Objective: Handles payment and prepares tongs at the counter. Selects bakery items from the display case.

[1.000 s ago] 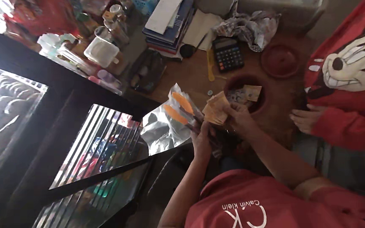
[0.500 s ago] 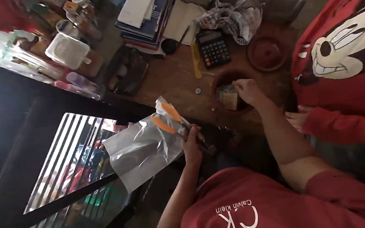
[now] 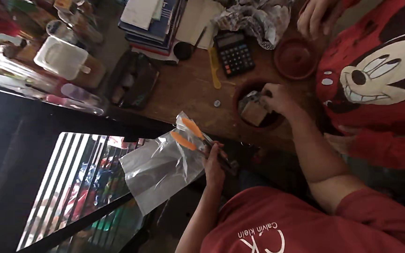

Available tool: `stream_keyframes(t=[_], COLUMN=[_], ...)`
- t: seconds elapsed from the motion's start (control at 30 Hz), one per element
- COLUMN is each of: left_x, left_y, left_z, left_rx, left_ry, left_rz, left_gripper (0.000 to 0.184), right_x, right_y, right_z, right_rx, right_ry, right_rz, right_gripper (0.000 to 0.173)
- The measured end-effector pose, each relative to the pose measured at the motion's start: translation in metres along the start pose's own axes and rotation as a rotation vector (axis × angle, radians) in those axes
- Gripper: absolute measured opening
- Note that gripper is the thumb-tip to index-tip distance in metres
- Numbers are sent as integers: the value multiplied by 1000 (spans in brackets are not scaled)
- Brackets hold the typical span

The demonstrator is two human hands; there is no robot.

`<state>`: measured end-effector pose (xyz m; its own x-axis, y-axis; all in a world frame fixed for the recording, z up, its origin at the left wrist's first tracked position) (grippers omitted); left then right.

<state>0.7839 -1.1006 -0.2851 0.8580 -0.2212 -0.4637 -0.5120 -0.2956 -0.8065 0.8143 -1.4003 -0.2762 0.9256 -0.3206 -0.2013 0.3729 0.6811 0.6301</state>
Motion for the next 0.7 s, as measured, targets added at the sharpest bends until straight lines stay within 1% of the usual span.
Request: stream_keyframes(t=[0.13, 0.2, 0.23, 0.3, 0.37, 0.4, 0.5, 0.57, 0.63, 0.7], left_x=[1, 1, 1, 1, 2, 2, 1, 0, -1, -2], left_y=[3, 5, 6, 7, 8, 8, 9, 9, 9, 10], left_z=[-4, -4, -5, -5, -4, -4, -6, -7, -8, -7], left_rx=[-2, -11, -11, -6, 7, 10, 33, 31, 24, 20], left_ry=[-12, -28, -41, -69, -85, -87, -74, -79, -89, -93], left_rz=[25, 48, 58, 72, 74, 72, 76, 76, 80, 83], left_gripper=[20, 19, 18, 18, 18, 19, 19, 19, 18, 18], right_x=[-10, -12, -14, -16, -12, -10, 3, 8, 12, 14], right_y=[-1, -9, -10, -11, -8, -2, 15, 19, 12, 5], right_z=[23, 29, 31, 28, 16, 9, -14, -29, -37, -37], right_rx=[113, 195, 228, 239, 149, 69, -226, -330, -302, -213], right_ry=[-208, -256, -225, -83, 75, 121, 205, 221, 210, 228], right_rz=[-50, -34, -21, 43, 93, 73, -54, -95, -52, -13], right_gripper=[24, 24, 22, 19, 20, 23, 27, 27, 26, 28])
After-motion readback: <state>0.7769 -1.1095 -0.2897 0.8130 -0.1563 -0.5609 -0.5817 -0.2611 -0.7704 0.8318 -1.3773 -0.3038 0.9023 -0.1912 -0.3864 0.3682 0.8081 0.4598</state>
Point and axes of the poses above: each hand's wrist, its own x-axis towards the middle knuckle, its own z-axis out of the back of the hand, y = z × x, the point moved 2 cm from there along x, towards the middle knuckle, and after that the axes turned 1 degree about y, right-handed, at the moved point
